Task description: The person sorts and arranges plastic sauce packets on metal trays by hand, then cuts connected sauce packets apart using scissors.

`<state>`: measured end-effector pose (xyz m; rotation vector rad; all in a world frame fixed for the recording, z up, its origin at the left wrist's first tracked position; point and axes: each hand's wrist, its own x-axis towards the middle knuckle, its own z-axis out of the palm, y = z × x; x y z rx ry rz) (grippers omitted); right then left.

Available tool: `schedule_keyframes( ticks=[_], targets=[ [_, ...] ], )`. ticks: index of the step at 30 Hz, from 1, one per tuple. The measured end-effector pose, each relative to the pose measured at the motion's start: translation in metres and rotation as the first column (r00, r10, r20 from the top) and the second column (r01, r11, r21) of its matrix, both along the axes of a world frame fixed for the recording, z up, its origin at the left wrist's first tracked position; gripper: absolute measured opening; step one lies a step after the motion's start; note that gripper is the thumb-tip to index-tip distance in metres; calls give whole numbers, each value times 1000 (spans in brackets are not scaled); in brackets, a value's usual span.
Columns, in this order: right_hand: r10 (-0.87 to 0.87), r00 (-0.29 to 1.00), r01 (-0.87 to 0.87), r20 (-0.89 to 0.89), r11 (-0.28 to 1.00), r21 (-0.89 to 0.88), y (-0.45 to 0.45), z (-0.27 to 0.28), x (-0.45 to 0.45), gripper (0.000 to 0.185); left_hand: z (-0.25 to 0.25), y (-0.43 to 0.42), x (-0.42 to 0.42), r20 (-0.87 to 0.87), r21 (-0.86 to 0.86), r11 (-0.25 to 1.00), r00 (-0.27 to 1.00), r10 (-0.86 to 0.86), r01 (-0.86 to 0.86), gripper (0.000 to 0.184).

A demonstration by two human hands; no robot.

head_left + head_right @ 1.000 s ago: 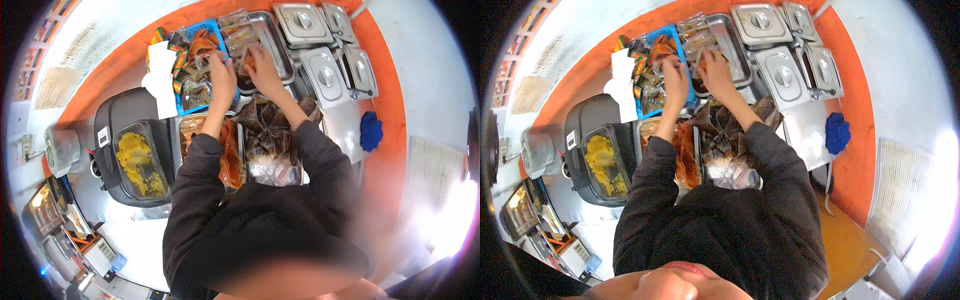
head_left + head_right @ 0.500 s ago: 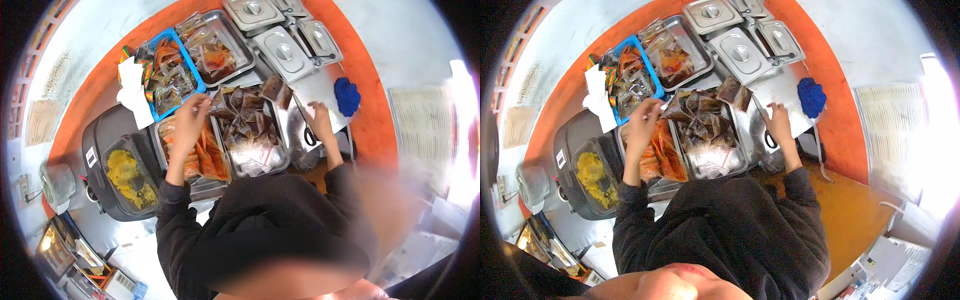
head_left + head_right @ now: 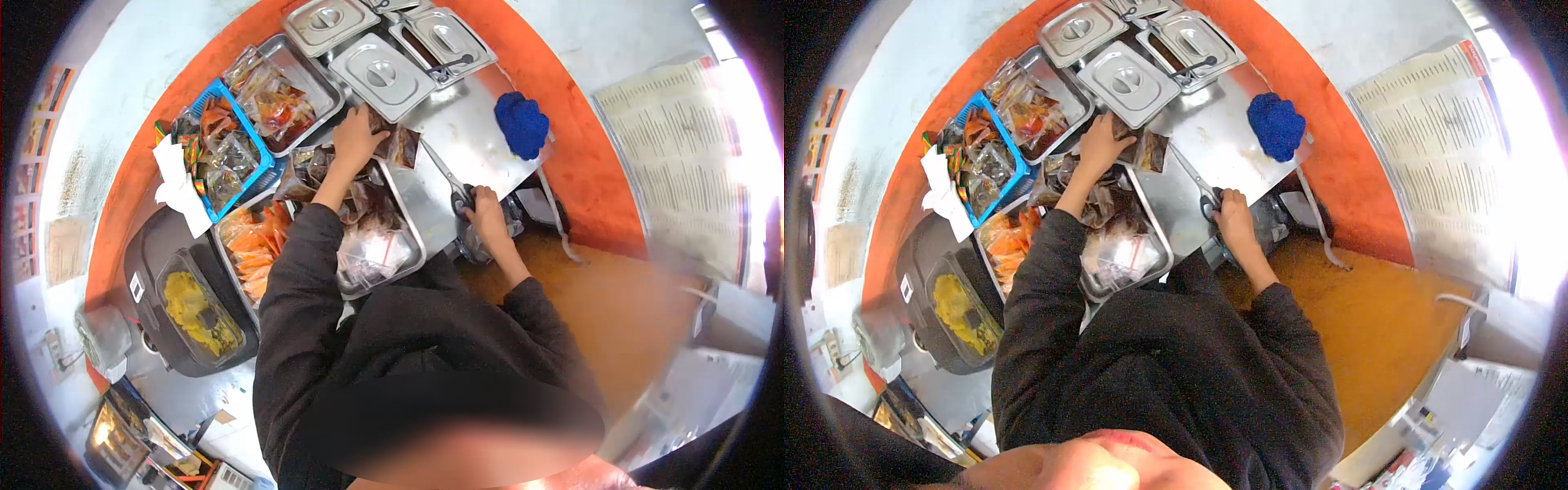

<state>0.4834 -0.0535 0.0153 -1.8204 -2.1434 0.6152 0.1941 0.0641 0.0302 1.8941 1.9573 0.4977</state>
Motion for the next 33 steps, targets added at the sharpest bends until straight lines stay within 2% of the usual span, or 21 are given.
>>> schedule_keyframes(
  ticks=[1,2,4,5,6,8,10,11,13,14,16,18,20,21,24,25,27,28,30,32,33],
  targets=[
    [20,1000,-20,0,999,-39,4,1,4,41,1,-1,0,29,6,1000,999,19,-20,51],
    [37,999,-37,-3,996,-79,8,2,7,40,3,-3,-1,15,4,1000,999,29,-29,51],
    [28,999,-31,-23,990,-138,20,9,22,34,18,-10,0,41,138,986,994,-97,90,36],
    [-1,980,-71,-200,934,-350,28,10,37,31,27,-16,3,76,114,985,987,-141,132,22],
    [-66,932,-146,-357,831,-537,35,10,51,29,32,-22,4,63,112,986,989,-134,126,22],
    [-115,843,-295,-525,717,-631,44,4,76,24,39,-36,5,77,213,934,948,-309,287,17],
    [-320,664,-411,-675,598,-688,48,21,88,23,50,-51,16,46,212,925,942,-332,316,17],
    [-314,668,-420,-675,589,-690,50,27,90,23,59,-57,26,10,275,875,909,-417,398,16],
    [-323,635,-426,-702,612,-667,55,35,97,26,68,-67,44,-81,372,767,842,-534,522,15],
    [-316,641,-431,-699,606,-669,56,34,99,26,71,-70,53,-77,373,774,848,-524,512,15],
    [-308,540,-395,-783,729,-559,60,32,98,32,76,-76,72,-113,357,727,800,-590,587,15],
    [-304,505,-405,-808,743,-533,65,33,87,40,77,-82,89,-57,380,733,805,-590,564,13],
    [-266,394,-382,-879,823,-421,65,40,66,43,70,-90,102,159,453,783,826,-541,425,12],
    [-256,388,-418,-885,807,-417,67,37,58,46,76,-94,112,273,458,814,816,-510,356,14],
    [-305,543,-374,-783,746,-550,61,43,44,41,62,-107,131,452,452,872,794,-408,190,14],
    [-306,547,-377,-780,741,-555,61,48,43,41,61,-111,135,456,448,875,795,-400,184,14],
    [-403,512,-319,-759,731,-603,62,54,46,38,63,-118,137,554,402,915,799,-233,-11,15],
    [-297,576,-231,-762,834,-501,66,55,47,37,66,-118,135,556,400,916,800,-226,-19,15],
    [-190,564,-128,-804,941,-313,75,82,54,36,77,-121,128,507,205,977,860,-54,-59,21],
    [-245,404,-173,-881,925,-337,83,125,56,36,78,-118,123,606,187,976,795,-28,-108,24],
    [-258,409,-182,-875,917,-355,85,142,55,38,86,-117,121,706,67,997,708,-19,-41,27]
  ],
)
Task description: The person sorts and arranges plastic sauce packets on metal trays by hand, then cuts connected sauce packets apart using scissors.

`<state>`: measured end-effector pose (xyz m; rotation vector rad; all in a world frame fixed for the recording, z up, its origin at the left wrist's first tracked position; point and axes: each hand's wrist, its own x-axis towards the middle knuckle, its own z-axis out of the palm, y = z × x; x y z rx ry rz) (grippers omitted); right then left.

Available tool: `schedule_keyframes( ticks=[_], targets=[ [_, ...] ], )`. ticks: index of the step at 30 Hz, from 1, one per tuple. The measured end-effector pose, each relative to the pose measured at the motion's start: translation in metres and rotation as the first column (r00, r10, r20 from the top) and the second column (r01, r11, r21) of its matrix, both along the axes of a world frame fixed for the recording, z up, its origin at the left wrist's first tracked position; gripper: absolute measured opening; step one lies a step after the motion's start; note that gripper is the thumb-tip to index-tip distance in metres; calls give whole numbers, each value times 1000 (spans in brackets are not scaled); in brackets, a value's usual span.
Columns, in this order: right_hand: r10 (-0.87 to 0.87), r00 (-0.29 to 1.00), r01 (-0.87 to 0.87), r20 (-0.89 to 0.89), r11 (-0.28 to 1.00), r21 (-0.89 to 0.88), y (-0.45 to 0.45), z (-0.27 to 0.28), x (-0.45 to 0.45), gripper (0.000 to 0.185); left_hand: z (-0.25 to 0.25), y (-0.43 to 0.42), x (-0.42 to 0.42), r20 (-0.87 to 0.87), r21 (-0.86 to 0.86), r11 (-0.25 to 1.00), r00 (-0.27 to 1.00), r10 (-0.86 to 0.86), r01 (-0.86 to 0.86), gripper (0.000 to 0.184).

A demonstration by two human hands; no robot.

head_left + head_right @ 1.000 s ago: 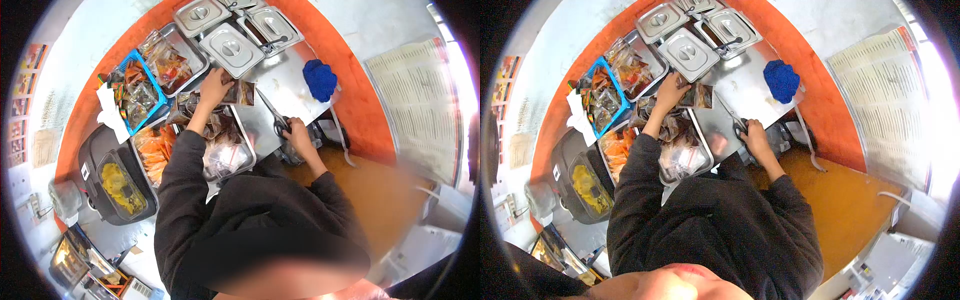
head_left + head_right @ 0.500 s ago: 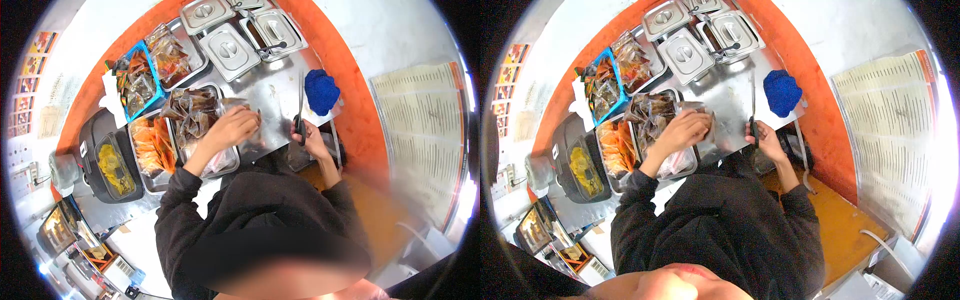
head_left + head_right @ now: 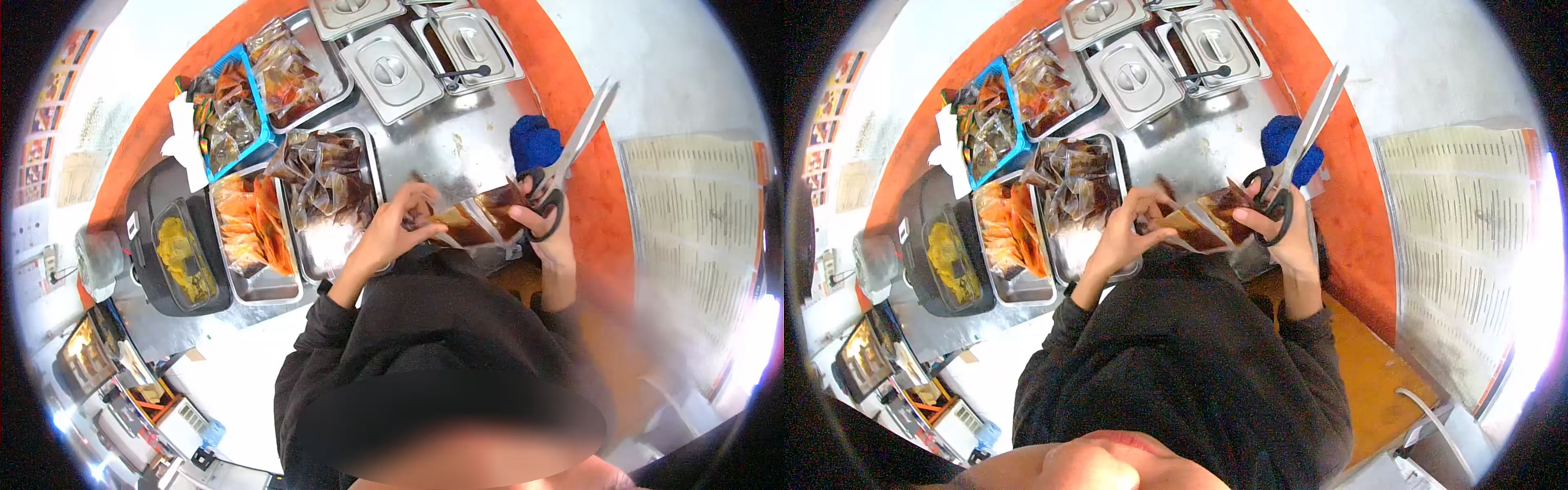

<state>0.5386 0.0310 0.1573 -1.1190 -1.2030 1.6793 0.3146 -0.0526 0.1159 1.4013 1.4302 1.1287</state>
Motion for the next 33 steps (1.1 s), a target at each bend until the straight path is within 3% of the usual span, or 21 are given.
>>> schedule_keyframes(
  ticks=[2,3,5,7,9,10,11,13,15,17,18,19,21,22,25,27,28,29,30,31,33],
  targets=[
    [63,993,-62,-95,998,11,2,35,-11,39,10,4,-6,196,-236,947,965,-174,218,37],
    [116,974,-113,-192,993,27,3,49,-16,40,2,8,-5,193,-230,950,966,-170,213,37],
    [142,967,-126,-213,988,86,11,62,-15,38,-36,12,-2,-161,168,925,936,-314,340,36],
    [93,977,-95,-193,995,-3,16,88,-15,51,-63,12,9,-212,281,887,925,-316,367,37],
    [77,984,-62,-163,994,93,31,91,-5,49,-69,7,18,-16,55,885,887,-461,461,34],
    [-2,967,46,-254,984,169,30,95,-12,33,-66,1,21,159,-43,885,878,-451,463,28],
    [-38,971,100,-237,962,255,40,89,-7,29,-65,-6,21,159,-39,887,879,-450,461,28],
    [-153,982,177,-110,949,262,51,74,5,27,-66,-21,15,412,-205,923,884,-221,326,21],
    [-236,960,148,153,886,439,62,47,15,27,-76,-35,5,419,-204,937,890,-179,284,19],
    [-246,952,123,183,853,506,74,0,22,28,-83,-46,3,550,-297,948,832,71,116,17],
    [-259,912,32,319,819,574,78,-16,24,31,-78,-43,7,553,-329,942,823,130,72,17],
    [-271,918,63,289,820,570,81,-35,19,30,-89,-37,10,369,-402,916,912,180,-18,20],
    [-397,743,-110,539,722,683,77,-51,18,28,-108,-20,15,170,-371,927,976,135,-63,24],
    [-386,745,-119,544,726,678,72,-52,18,28,-119,-15,20,171,-377,923,975,145,-71,24],
    [40,773,-353,634,857,377,50,-56,37,28,-135,-11,29,138,-316,908,934,330,-274,21],
    [402,757,-527,515,842,116,28,-57,53,29,-130,-24,35,248,-259,906,884,396,-333,18],
    [590,725,-566,356,805,-180,18,-68,67,34,-127,-30,39,246,-266,904,884,398,-334,18],
    [761,567,-689,315,648,-325,17,-73,79,38,-122,-37,44,424,-374,867,771,475,-329,19],
    [813,540,-715,217,579,-391,9,-84,90,43,-117,-42,48,569,-474,828,614,547,-299,22],
    [817,536,-719,213,574,-392,1,-90,96,43,-107,-48,53,567,-476,825,611,552,-303,22],
    [869,477,-693,133,464,-552,-9,-101,103,45,-92,-55,61,724,-579,782,295,623,-230,29]
  ],
)
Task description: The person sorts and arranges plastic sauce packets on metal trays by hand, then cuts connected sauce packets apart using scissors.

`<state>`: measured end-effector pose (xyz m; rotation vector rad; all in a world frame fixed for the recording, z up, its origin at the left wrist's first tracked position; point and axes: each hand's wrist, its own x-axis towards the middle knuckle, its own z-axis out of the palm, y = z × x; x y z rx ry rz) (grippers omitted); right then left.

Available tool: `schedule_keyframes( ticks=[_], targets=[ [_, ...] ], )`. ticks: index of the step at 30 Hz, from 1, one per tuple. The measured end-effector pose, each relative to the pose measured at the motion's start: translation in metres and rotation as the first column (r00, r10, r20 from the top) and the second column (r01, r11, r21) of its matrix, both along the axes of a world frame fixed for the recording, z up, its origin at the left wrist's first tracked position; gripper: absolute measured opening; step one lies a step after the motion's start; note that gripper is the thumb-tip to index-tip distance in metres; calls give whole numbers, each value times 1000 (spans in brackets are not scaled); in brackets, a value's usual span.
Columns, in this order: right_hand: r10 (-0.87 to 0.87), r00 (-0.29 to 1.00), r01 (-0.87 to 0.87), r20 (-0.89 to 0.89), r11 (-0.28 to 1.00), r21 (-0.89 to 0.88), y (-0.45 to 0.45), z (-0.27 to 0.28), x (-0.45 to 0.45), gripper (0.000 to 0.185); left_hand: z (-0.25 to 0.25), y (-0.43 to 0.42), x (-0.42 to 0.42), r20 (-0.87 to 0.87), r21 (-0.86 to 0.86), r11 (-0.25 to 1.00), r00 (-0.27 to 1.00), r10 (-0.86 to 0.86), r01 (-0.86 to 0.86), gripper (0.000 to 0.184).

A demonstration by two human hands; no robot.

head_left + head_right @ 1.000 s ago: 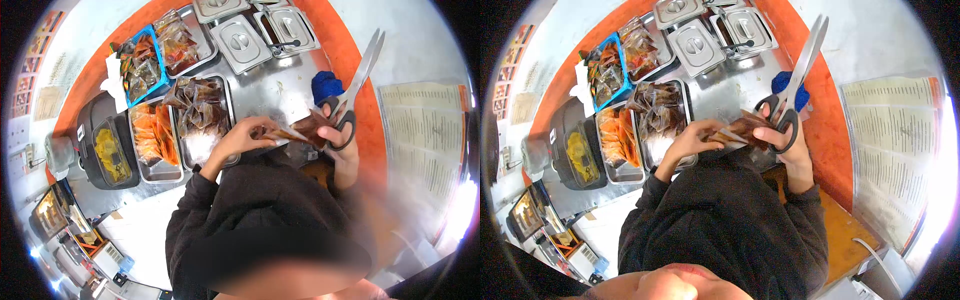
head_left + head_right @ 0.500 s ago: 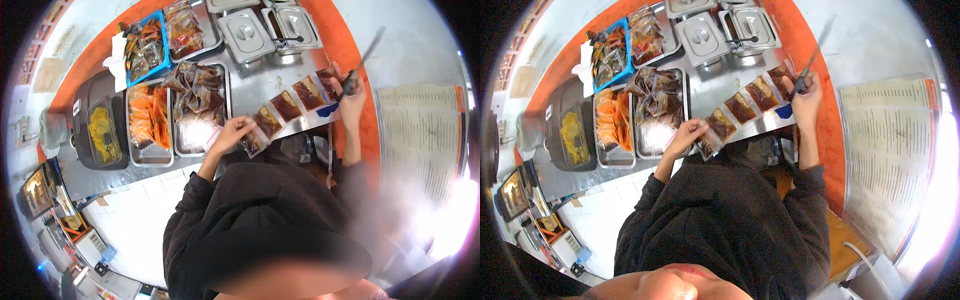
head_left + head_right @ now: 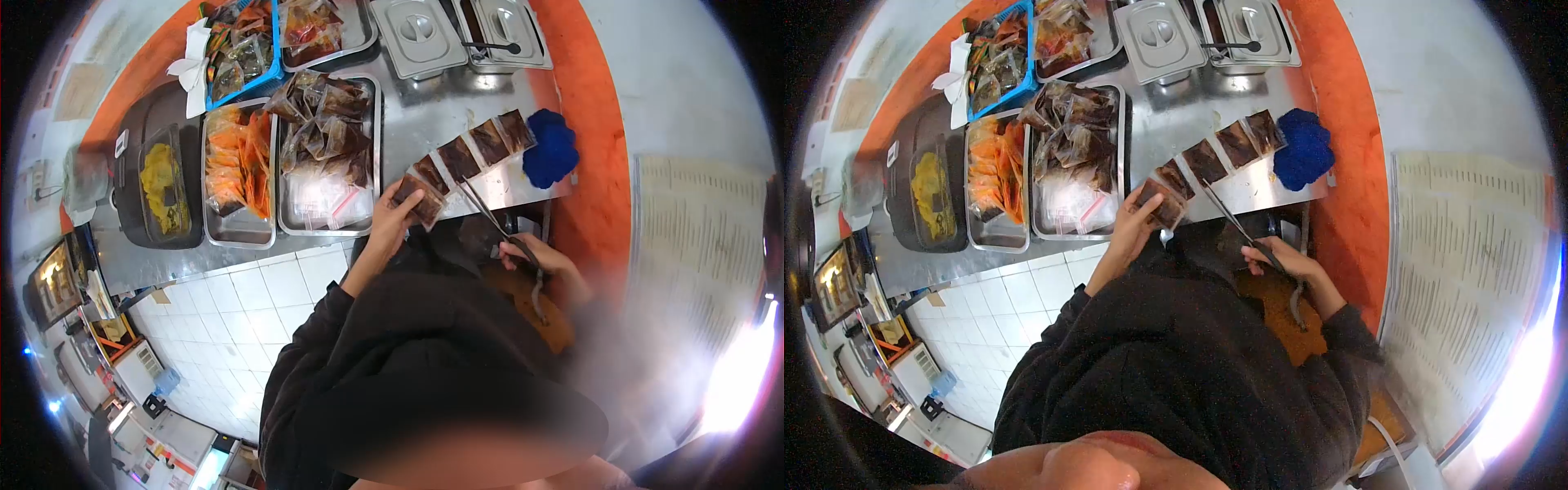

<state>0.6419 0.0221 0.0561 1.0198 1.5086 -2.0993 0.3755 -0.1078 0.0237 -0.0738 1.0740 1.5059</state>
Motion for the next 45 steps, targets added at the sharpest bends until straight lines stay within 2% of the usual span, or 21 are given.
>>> schedule_keyframes(
  ticks=[1,2,4,6,8,10,12,13,14,15,16,18,19,20,22,23,27,29,36,39,45],
  targets=[
    [-22,999,23,40,1000,-17,-4,-9,2,46,-3,-2,6,158,36,994,983,92,-99,32],
    [-17,999,17,44,1000,-21,-5,-15,1,46,-12,-4,10,161,32,994,982,98,-104,32],
    [-36,996,29,78,995,94,-1,-25,-3,47,-24,-4,16,540,-97,988,827,156,-123,32],
    [-46,996,38,79,994,98,8,-33,-6,49,-26,5,25,457,-124,984,873,172,-129,30],
    [-63,995,54,84,994,97,17,-35,-8,51,-20,18,25,190,-49,999,981,27,-18,30],
    [-24,991,-11,129,965,261,30,-24,-12,53,-4,36,25,164,39,999,986,4,-10,31],
    [26,986,-74,163,951,299,45,-30,-8,55,1,51,26,46,195,981,999,-1,-8,31],
    [13,985,-68,173,947,315,51,-30,-8,55,-12,52,24,47,196,981,999,1,-11,31],
    [1,983,-63,184,942,330,54,-29,-7,55,-35,48,21,-120,131,991,993,17,-1,30],
    [7,986,-63,168,941,333,57,-30,-4,54,-48,44,18,-285,66,998,958,22,-3,29],
    [9,986,-66,168,940,334,55,-28,-5,54,-46,39,13,-285,67,998,958,24,-6,29],
    [-30,999,16,32,930,368,46,-23,-4,51,-40,22,7,-581,-63,997,814,5,-51,26],
    [-35,996,11,77,957,291,41,-26,0,46,-30,18,6,-690,-131,991,717,-102,16,25],
    [-31,996,7,82,960,281,36,-25,2,46,-36,16,10,-686,-141,990,720,-107,13,25],
    [56,998,-52,-30,988,147,23,-20,1,44,-44,14,17,-389,6,998,919,65,-68,25],
    [71,994,-69,-80,997,30,16,-18,2,45,-46,14,19,-299,-16,997,952,61,-69,27],
    [118,990,-132,-75,966,-223,-4,-6,-6,48,-41,14,21,-67,8,993,990,120,-120,27],
    [91,990,-113,-104,966,-230,-9,-8,-13,48,-43,10,22,20,-1,991,990,137,-137,26],
    [-168,981,132,-98,945,-298,-32,-24,-51,46,-41,4,31,-128,20,993,985,115,-114,25],
    [-231,970,194,-72,923,-333,-37,-34,-57,46,-43,2,34,-188,-64,993,978,89,-103,25],
    [-159,984,133,-81,956,-261,-36,-41,-56,47,-37,0,31,-348,-68,995,936,50,-78,26]
  ],
)
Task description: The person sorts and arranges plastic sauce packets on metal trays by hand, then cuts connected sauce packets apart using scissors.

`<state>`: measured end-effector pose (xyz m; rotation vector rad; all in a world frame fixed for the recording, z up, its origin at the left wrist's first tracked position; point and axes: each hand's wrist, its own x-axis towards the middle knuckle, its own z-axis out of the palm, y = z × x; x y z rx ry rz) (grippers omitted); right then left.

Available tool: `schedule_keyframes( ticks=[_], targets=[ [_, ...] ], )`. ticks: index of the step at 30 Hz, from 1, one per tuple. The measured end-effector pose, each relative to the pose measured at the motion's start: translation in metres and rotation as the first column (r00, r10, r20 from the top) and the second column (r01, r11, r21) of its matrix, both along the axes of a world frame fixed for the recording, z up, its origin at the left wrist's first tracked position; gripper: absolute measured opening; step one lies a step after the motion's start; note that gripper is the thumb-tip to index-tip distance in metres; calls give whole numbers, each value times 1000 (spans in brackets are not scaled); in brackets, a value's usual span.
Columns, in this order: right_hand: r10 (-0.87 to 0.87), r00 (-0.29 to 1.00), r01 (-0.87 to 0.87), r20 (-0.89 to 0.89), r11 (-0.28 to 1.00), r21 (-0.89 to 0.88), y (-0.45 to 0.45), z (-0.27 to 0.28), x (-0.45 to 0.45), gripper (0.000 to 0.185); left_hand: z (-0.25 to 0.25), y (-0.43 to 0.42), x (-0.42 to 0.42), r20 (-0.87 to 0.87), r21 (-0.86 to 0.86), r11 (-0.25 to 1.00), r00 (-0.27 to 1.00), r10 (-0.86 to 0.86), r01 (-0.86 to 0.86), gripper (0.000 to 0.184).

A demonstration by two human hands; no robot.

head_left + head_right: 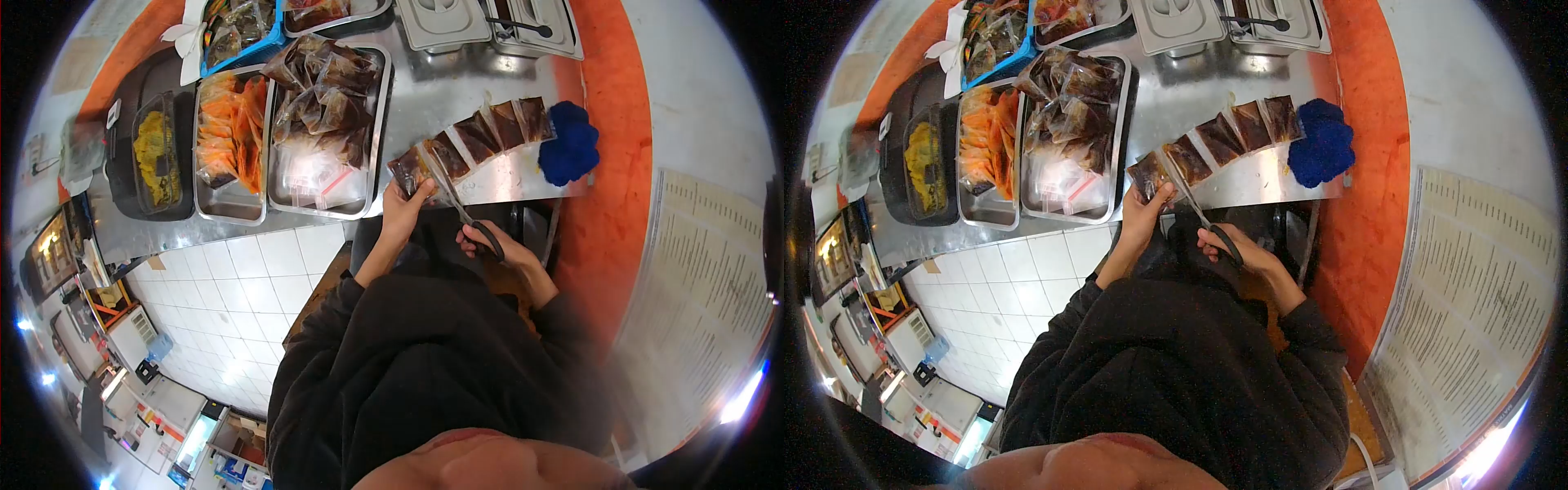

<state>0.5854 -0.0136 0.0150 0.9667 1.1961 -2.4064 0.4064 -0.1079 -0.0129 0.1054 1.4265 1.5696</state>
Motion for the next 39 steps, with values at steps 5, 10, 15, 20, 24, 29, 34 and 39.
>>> schedule_keyframes(
  ticks=[5,10,15,20,24,29,34,39],
  targets=[
    [14,1000,-15,18,999,46,0,5,-4,49,-9,-5,-1,-50,8,1000,998,-22,22,33],
    [30,999,-35,38,990,138,-1,2,-4,49,9,-1,-6,-121,-21,999,992,-42,39,36],
    [20,995,-38,98,983,179,-5,4,-4,47,8,-2,-9,-92,-22,999,994,-51,49,36],
    [-29,998,20,51,986,168,-11,-3,-10,48,-8,-10,-5,105,39,996,991,-79,76,35],
    [59,994,-75,94,982,176,-6,1,-12,46,-8,-11,-5,210,82,996,976,-63,47,33],
    [-32,999,36,-42,995,97,-10,-7,-14,46,-4,-12,-4,219,110,992,972,-86,63,34],
    [15,998,-7,-55,989,145,-5,-7,-16,47,-9,-17,-10,179,80,990,975,-129,116,33],
    [67,998,-67,7,989,129,-8,-7,-15,47,-6,-16,-12,190,90,987,971,-147,132,33]
  ],
)
